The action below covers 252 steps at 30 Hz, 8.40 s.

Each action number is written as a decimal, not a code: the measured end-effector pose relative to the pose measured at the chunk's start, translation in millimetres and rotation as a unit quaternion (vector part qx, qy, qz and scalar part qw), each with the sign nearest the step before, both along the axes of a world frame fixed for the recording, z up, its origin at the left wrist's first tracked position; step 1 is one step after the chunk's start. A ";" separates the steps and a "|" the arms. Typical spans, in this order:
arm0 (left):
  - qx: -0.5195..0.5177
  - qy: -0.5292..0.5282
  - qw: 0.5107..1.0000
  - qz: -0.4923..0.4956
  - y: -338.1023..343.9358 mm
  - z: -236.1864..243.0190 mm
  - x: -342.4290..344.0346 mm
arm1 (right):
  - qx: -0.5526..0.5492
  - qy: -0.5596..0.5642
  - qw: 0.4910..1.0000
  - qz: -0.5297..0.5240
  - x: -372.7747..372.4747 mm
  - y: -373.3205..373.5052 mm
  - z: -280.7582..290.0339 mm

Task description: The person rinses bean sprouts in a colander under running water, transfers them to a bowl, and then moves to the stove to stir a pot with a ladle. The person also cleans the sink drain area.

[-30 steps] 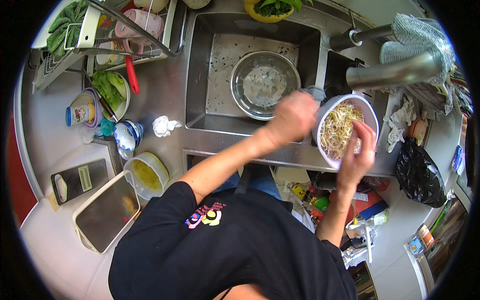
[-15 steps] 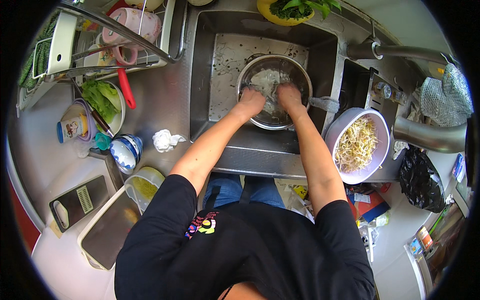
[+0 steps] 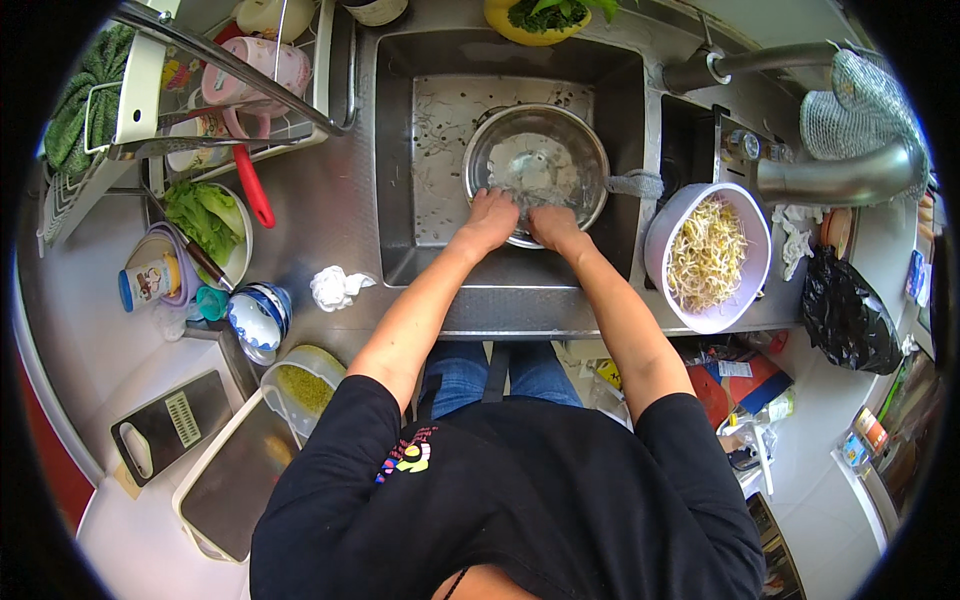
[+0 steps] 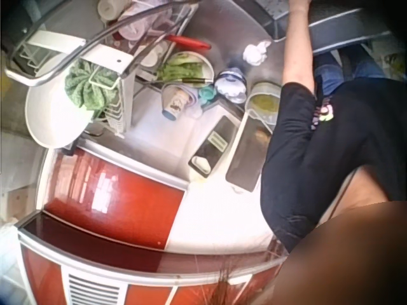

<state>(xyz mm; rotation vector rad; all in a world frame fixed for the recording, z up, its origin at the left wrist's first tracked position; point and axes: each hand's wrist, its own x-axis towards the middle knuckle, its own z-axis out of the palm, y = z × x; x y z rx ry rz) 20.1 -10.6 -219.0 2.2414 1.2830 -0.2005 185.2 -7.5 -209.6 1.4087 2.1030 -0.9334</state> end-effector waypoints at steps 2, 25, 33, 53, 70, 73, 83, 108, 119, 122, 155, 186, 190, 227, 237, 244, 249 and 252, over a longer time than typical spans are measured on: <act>0.005 0.001 1.000 -0.013 1.2 -0.2 -0.1 | 0.022 0.022 0.999 -0.016 2.6 -0.5 -0.1; 0.014 -0.646 0.751 0.136 -58.8 257.5 220.9 | 0.450 0.297 0.682 -0.495 184.6 -84.2 302.5; 0.261 -0.401 0.877 -0.048 -86.4 230.5 194.2 | 0.408 0.060 0.880 -0.237 212.9 -109.4 283.5; 0.240 -0.078 0.936 0.244 -120.6 120.9 -79.0 | -0.001 0.001 0.991 -0.137 -44.7 22.8 -42.9; 0.224 -0.061 0.944 0.234 -120.9 117.5 -79.5 | -0.339 0.527 0.586 -0.513 5.6 -11.9 75.9; 0.236 -0.056 0.942 0.234 -120.3 116.8 -81.4 | -0.233 0.492 0.666 -0.510 11.9 -15.9 127.7; 0.222 -0.026 0.967 0.121 -109.5 121.6 -82.3 | 0.417 0.158 0.829 -0.339 171.2 -89.3 273.5; 0.206 -0.114 0.961 0.144 -98.7 122.0 -94.4 | -0.098 0.467 0.636 -0.607 -76.6 83.1 -93.9; 0.047 -0.145 0.953 0.263 -91.8 120.7 -85.3 | 0.024 0.377 0.822 -0.425 -66.8 12.9 34.0; -0.064 -0.234 0.908 0.342 -65.6 110.8 -81.5 | 0.154 0.397 0.847 -0.319 -25.8 -27.4 88.0; -0.097 -0.231 0.940 0.232 -3.4 8.3 30.8 | 0.276 0.021 0.951 -0.140 17.5 70.2 -27.8; -0.152 -0.424 0.715 0.535 28.5 63.5 -63.3 | 0.042 0.102 0.983 -0.143 -83.6 45.8 -37.2; -0.168 -0.418 0.722 0.526 26.2 67.9 -64.4 | -0.040 0.100 0.987 -0.118 -69.0 27.0 -34.6; 0.029 -0.364 0.855 0.369 -59.1 179.7 -28.0 | 0.357 0.250 0.874 -0.214 5.2 17.8 118.6; -0.122 -0.471 0.720 0.495 -69.1 149.0 -71.9 | -0.031 -0.012 0.996 -0.082 -30.1 31.6 -28.3; -0.174 -0.490 0.692 0.502 -60.0 143.3 -74.0 | 0.027 0.175 0.977 -0.122 -21.1 -9.2 16.2; -0.173 -0.471 0.705 0.501 -49.2 140.6 -58.8 | 0.065 0.327 0.888 -0.318 16.4 -41.1 94.5; -0.186 -0.502 0.697 0.477 -41.5 142.6 -45.4 | -0.113 0.468 0.726 -0.491 38.8 -48.2 138.5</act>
